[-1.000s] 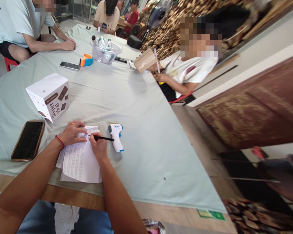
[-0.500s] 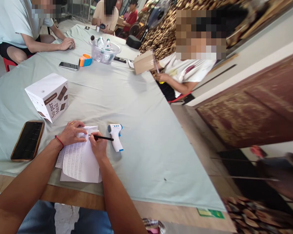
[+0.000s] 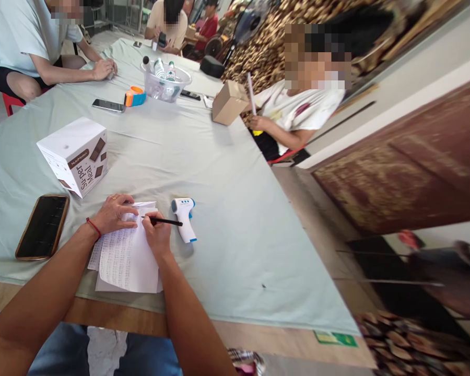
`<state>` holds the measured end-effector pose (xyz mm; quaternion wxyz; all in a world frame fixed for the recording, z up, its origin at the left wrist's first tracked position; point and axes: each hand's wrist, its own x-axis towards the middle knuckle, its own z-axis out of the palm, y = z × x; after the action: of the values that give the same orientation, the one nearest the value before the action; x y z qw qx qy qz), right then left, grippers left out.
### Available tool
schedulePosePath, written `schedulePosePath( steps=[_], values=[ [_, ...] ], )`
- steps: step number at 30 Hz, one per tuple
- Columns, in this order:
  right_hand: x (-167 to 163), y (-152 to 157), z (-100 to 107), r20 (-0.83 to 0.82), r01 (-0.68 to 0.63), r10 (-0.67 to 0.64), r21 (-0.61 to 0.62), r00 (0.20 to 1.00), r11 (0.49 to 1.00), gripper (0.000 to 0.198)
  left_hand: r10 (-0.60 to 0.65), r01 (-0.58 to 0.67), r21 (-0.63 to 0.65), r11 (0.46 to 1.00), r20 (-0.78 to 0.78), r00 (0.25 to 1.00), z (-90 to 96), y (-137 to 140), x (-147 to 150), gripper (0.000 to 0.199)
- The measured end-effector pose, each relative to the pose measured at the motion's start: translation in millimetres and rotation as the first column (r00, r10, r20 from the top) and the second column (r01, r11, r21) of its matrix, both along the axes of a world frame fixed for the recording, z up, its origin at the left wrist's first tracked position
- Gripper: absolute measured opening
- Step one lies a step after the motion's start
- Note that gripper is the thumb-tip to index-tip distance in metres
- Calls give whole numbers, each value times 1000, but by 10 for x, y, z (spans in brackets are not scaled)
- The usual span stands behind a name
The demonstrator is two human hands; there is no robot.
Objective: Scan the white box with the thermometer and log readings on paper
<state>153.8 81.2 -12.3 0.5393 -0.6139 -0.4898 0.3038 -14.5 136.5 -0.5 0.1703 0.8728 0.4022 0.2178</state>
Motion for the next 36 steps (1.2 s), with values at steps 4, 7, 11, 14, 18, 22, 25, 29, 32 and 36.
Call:
schedulePosePath(
  steps=[4, 7, 11, 14, 18, 22, 25, 29, 32, 36],
  values=[
    [6, -1, -3, 16, 2, -2, -6, 1000, 1000, 18, -4, 4, 7, 1000, 4, 1000, -4, 4, 0, 24],
    [9, -9, 15, 8, 15, -15, -12, 1000, 1000, 19, -1, 1, 4, 1000, 6, 1000, -14, 6, -1, 25],
    [8, -10, 32, 8, 15, -15, -13, 1000, 1000, 19, -2, 1, 14, 1000, 13, 1000, -20, 6, -2, 24],
    [4, -6, 29, 18, 16, -16, -13, 1000, 1000, 19, 2, -2, 12, 1000, 9, 1000, -14, 5, 0, 24],
    [2, -4, 22, 21, 10, -10, -13, 1000, 1000, 18, 6, -6, 13, 1000, 3, 1000, -1, 4, 5, 25],
    [4, -5, 26, 15, 13, -13, -13, 1000, 1000, 17, 7, -7, 11, 1000, 0, 1000, 2, 0, 5, 25],
    [5, -9, 28, 7, 9, -8, -12, 1000, 1000, 16, 1, -1, 10, 1000, 4, 1000, -1, 0, 2, 25],
    [10, -21, 28, 0, 25, -25, -20, 1000, 1000, 18, -2, 2, 5, 1000, 1, 1000, -10, 8, -3, 25],
    [12, -25, 29, -2, 51, -51, -25, 999, 998, 19, -2, 2, 14, 1000, 3, 1000, -18, 12, -3, 25],
    [7, -23, 33, 10, 60, -59, -29, 998, 998, 19, 0, 0, 14, 1000, -2, 1000, -23, 9, -2, 26]
  ],
)
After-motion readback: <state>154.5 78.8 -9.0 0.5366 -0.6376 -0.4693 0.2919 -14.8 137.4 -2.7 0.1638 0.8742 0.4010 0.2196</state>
